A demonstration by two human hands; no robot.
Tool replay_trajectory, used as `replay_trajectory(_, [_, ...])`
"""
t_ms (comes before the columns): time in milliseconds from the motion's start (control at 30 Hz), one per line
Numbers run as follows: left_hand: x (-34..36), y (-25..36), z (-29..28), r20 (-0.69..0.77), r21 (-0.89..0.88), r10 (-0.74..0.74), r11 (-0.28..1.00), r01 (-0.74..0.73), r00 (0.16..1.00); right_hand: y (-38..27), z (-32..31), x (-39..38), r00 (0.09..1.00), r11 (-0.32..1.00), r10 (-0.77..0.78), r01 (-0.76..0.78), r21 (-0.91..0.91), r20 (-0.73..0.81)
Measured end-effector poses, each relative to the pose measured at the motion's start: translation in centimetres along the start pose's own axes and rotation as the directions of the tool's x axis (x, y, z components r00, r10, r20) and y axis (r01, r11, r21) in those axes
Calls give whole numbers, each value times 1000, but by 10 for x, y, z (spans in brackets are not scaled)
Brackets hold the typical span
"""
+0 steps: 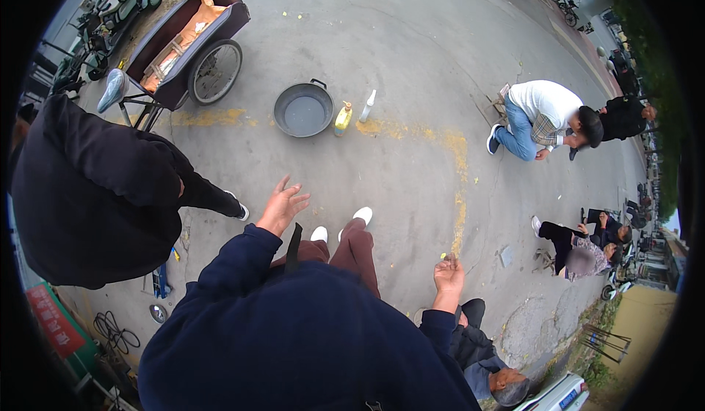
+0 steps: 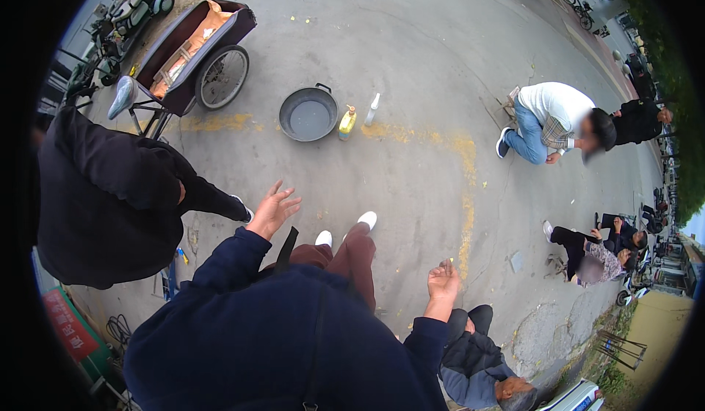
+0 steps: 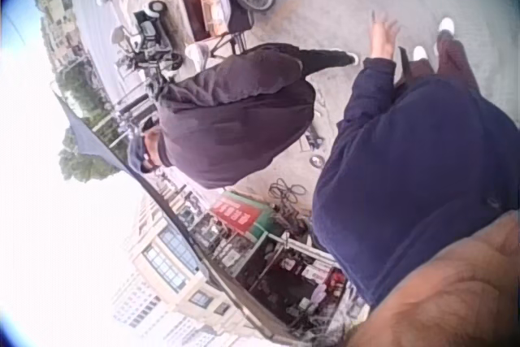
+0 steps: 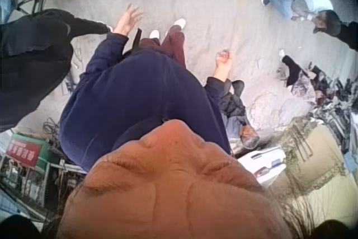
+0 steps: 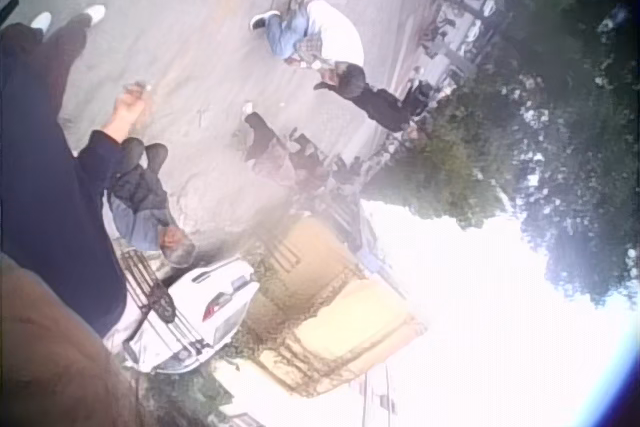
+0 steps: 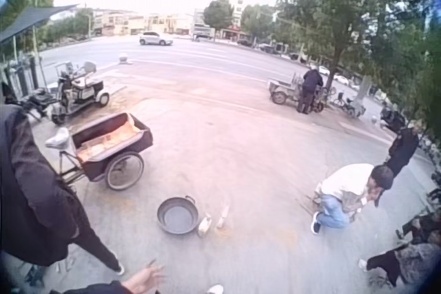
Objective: The person removes the front wheel of a bicycle, uses a hand pump to inflate the tire, and then reattaches the wheel. The person also washes their hands in a basin and dries them with a cloth.
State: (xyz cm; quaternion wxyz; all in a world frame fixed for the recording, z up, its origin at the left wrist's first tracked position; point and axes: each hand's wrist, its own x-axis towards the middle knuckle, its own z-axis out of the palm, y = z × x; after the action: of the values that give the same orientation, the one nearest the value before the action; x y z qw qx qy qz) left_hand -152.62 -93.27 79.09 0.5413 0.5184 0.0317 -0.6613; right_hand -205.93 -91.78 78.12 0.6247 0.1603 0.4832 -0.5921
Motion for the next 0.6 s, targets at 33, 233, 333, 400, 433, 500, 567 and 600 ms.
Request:
replay_trajectory(33, [15, 10, 9, -38, 34, 28, 999, -27, 999, 8, 31, 24, 999, 999, 30, -30, -31, -20])
replay_trajectory(233, [135, 28, 43, -250, 451, 386, 858, -246, 888, 122, 221, 181, 967, 961, 254, -252, -113, 6])
replay_trajectory(333, [211, 3, 72, -247, 696, 544, 675, -244, 802, 220, 292, 248, 929, 928, 371, -371, 16, 23])
replay_trajectory(400, [253, -21, 84, -206, 768, 559, 601, -221, 803, 282, 311, 277, 897, 878, 441, -432, -205, -2])
replay_trajectory(433, [270, -31, 87, -117, 863, 624, 448, -231, 773, 308, 315, 289, 931, 832, 364, -329, -447, -9])
replay_trajectory(500, [306, -46, 83, 39, 985, 629, 106, -135, 777, 341, 312, 314, 960, 432, 239, 30, -901, 146])
replay_trajectory(567, [347, -58, 74, 156, 987, 605, -78, -137, 781, 369, 307, 345, 786, -96, 151, 615, -783, 599])
replay_trajectory(600, [369, -67, 70, 154, 988, 596, -72, -139, 788, 383, 304, 365, 532, -310, 190, 830, -464, 825])
